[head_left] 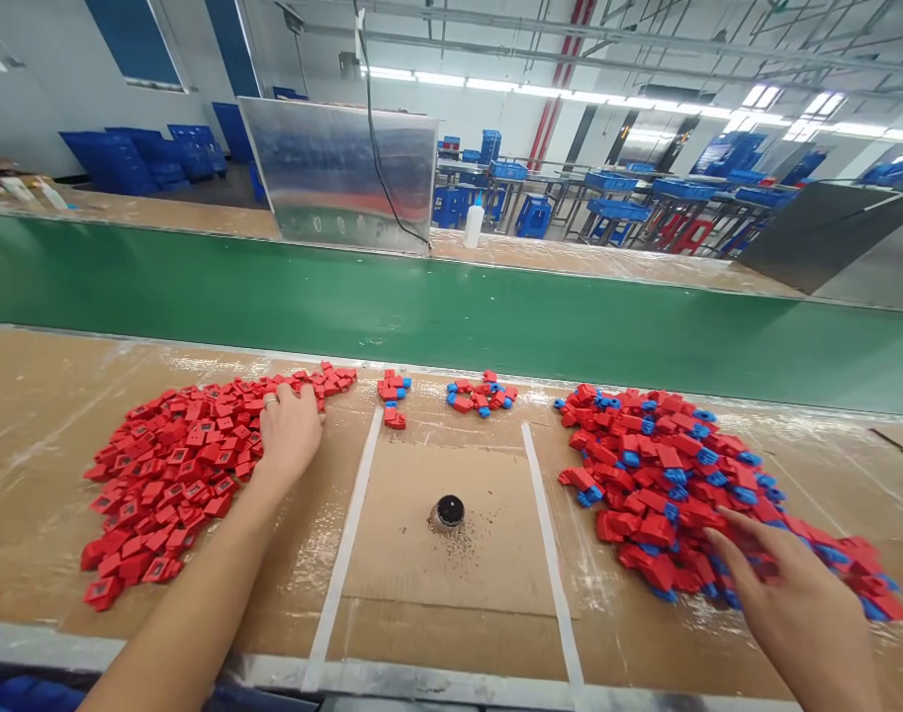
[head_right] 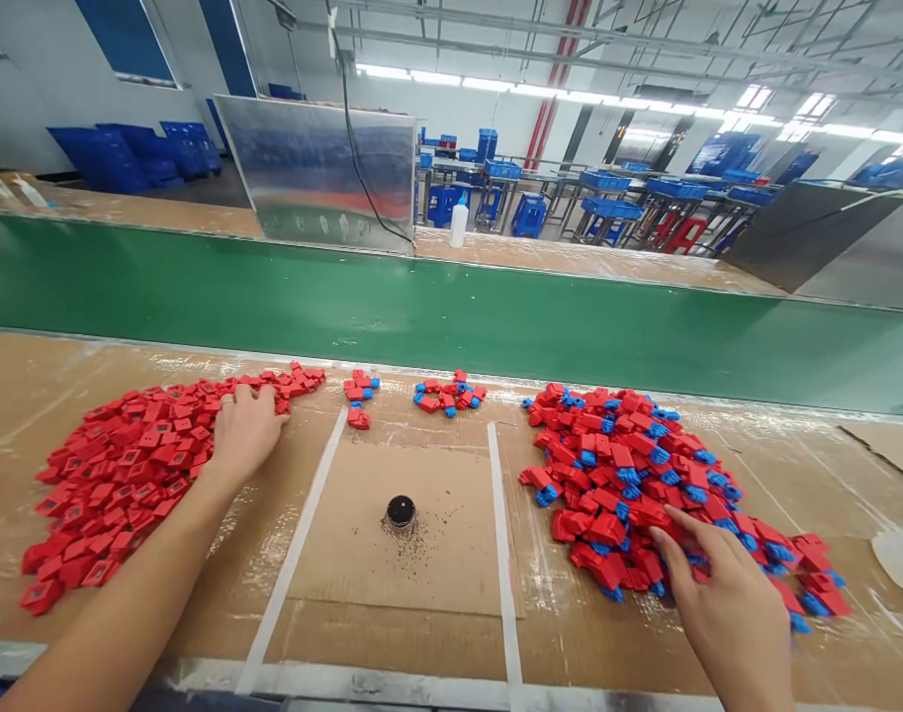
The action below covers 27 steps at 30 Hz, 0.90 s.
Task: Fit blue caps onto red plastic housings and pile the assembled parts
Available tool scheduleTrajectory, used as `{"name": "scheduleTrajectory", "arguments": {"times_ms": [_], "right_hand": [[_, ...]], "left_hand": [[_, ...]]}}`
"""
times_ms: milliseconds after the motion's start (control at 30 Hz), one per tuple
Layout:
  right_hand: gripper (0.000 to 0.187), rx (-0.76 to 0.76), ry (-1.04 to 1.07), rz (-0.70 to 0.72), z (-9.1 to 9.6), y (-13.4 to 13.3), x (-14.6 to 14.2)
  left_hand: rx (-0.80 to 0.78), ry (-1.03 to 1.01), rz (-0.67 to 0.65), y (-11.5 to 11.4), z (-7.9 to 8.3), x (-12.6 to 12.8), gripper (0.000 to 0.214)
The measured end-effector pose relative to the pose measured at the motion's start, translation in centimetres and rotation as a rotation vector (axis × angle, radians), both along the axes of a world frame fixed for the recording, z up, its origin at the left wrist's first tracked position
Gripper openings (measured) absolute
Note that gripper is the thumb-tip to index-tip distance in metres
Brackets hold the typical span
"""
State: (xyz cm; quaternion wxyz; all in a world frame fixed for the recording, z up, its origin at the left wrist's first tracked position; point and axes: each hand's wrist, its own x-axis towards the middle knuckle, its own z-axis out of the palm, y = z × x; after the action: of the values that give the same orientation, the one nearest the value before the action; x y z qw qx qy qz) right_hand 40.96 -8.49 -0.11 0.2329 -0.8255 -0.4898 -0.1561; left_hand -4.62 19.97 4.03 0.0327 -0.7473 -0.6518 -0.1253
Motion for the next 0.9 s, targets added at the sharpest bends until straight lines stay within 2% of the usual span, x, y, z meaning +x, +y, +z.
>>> {"name": "scheduleTrajectory", "arguments": {"times_ms": [100, 167, 233, 300, 400, 467, 500, 600, 733, 833, 900], "right_hand": [[0.058, 0.049, -0.152, 0.004, 0.7, 0.3, -0.9], [0.059, 0.110, -0.206, -0.046, 2.0, 1.1, -2.0], [0.055, 0.165, -0.175, -0.017, 3.5, 2.8, -3.8], [0.045, 0.149, -0.065, 0.165, 4.6, 5.7, -6.2], [0.032, -0.100, 0.130, 0.462, 4.7, 12.0, -10.1], [0.029, -0.304, 0.161, 0.510, 3.8, 16.6, -12.2], [0.028, -0.351, 0.162, 0.502, 3.3, 18.6, -12.9], [0.027, -0.372, 0.155, 0.415, 1.7, 23.1, -14.4], [0.032, -0.367, 0.167, 0.324, 0.8, 25.0, -15.4], [0.026, -0.379, 0.192, 0.351, 0.9, 25.0, -16.0], [0.020, -0.386, 0.213, 0.380, 1.0, 25.0, -16.2]], "left_hand": [[-0.013, 0.101, -0.015, 0.4, 0.1, -2.0, 0.023], [-0.031, 0.138, -0.068, 0.6, 0.4, -2.9, 0.017], [-0.038, 0.151, -0.104, 0.3, 0.8, -3.6, 0.013], [-0.014, 0.126, -0.122, -0.6, 1.1, -3.9, 0.013], [0.016, 0.026, -0.188, -3.4, 0.3, -3.6, 0.014], [-0.011, -0.047, -0.248, -5.7, -1.0, -2.9, 0.013], [-0.031, -0.079, -0.267, -6.8, -1.7, -2.6, 0.013], [-0.076, -0.188, -0.299, -9.1, -3.6, -2.2, 0.013], [-0.148, -0.341, -0.382, -10.2, -4.1, -3.0, 0.026], [-0.216, -0.430, -0.429, -10.5, -3.3, -3.4, 0.030], [-0.241, -0.503, -0.408, -10.9, -2.7, -3.3, 0.029]]}}
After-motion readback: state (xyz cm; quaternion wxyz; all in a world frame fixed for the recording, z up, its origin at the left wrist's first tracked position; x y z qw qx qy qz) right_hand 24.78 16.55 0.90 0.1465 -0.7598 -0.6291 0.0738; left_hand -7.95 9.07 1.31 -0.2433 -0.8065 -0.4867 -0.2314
